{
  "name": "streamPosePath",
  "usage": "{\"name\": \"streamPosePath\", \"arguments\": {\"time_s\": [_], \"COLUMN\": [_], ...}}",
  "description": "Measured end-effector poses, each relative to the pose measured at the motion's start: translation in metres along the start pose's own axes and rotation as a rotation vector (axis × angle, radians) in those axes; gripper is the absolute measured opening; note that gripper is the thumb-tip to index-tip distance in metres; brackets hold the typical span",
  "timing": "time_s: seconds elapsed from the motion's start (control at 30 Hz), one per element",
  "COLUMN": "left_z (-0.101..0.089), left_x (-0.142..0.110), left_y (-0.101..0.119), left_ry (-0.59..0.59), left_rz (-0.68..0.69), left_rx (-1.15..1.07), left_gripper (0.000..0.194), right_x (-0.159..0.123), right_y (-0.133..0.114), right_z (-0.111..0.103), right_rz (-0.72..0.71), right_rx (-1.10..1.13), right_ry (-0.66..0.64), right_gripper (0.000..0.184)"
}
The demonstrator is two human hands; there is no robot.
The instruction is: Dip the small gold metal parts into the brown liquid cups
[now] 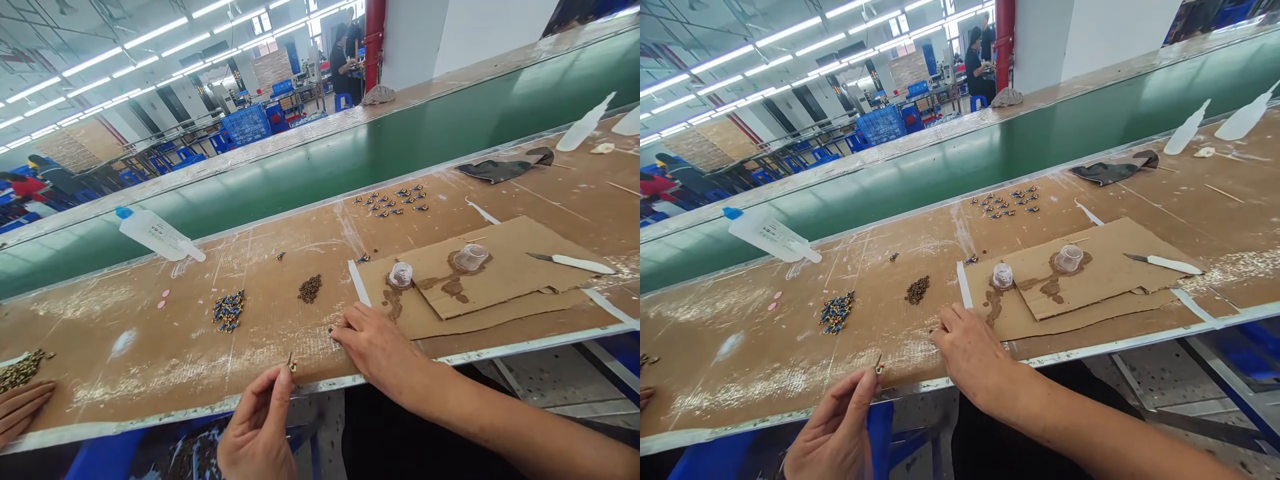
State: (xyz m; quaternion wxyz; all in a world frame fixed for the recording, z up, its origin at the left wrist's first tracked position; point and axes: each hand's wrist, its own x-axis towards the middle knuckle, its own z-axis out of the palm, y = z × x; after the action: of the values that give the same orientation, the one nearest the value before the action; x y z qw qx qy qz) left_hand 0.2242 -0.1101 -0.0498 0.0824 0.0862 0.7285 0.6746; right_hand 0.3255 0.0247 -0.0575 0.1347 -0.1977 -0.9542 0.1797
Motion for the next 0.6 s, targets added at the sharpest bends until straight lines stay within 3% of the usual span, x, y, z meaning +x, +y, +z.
{"name": "streamPosePath", "arguments": {"time_s": [0.43, 0.6], "left_z": [0.02, 0.024], "left_x": [-0.01, -0.009], "left_y": [0.009, 0.014], "left_ry": [0.083, -0.029], "left_rz": [-0.1, -0.058], "left_rx": [0.008, 0.151], "left_gripper": [0.022, 0.021], "right_x": [-0.002, -0.021], "right_y": [0.001, 0.001], "right_z": [0.01, 0.004], "right_rz": [-0.023, -0.058], "right_rx": [0.073, 0.199], "right_ry": [0.076, 0.26], "right_gripper": [0.02, 0.023]}}
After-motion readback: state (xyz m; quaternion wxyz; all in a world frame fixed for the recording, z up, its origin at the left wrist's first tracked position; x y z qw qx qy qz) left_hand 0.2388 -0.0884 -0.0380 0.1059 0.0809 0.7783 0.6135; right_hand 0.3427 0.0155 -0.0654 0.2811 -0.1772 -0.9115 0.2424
